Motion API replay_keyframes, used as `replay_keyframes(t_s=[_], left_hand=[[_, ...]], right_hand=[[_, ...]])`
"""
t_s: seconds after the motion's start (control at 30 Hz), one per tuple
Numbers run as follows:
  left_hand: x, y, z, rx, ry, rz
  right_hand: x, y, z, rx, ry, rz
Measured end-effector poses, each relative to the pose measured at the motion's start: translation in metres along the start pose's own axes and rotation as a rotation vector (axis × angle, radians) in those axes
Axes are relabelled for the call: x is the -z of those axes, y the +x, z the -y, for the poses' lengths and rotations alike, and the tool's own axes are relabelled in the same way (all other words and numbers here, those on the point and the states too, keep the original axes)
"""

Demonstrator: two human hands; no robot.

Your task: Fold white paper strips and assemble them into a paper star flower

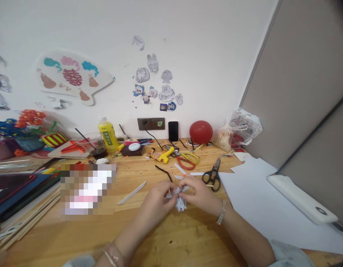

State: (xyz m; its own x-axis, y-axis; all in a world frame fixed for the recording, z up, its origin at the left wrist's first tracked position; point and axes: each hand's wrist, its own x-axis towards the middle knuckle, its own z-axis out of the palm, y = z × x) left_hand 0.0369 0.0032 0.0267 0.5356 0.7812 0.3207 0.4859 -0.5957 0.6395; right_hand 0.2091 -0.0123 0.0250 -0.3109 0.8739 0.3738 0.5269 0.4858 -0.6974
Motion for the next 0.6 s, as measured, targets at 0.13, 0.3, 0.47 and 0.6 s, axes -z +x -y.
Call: replay_keyframes(t_s=[0.13,0.3,0.47,0.6], left_hand=[[0.0070,0.0007,-0.0039,-0.049,0.047,0.042],[0.0116,0.0036,-0.0031,-0.057,-0.020,0.097],[0.0087,0.0083,-0.0007,-0.040,0.034,0.062],[0.0056,0.0081,0.0006,-0.117,0.114,-0.020]], right_hand=[[-0.0018,0.0007,-0.0036,0.013,0.001,-0.017],[-0.0013,0.0019,-0.0047,-0.001,-0.005,-0.005],[-0.0010,0.0038,-0.0077,-0.027,0.002,-0.023],[-0.0016,0.0037,-0.0098,-0.008,-0.010,-0.037]])
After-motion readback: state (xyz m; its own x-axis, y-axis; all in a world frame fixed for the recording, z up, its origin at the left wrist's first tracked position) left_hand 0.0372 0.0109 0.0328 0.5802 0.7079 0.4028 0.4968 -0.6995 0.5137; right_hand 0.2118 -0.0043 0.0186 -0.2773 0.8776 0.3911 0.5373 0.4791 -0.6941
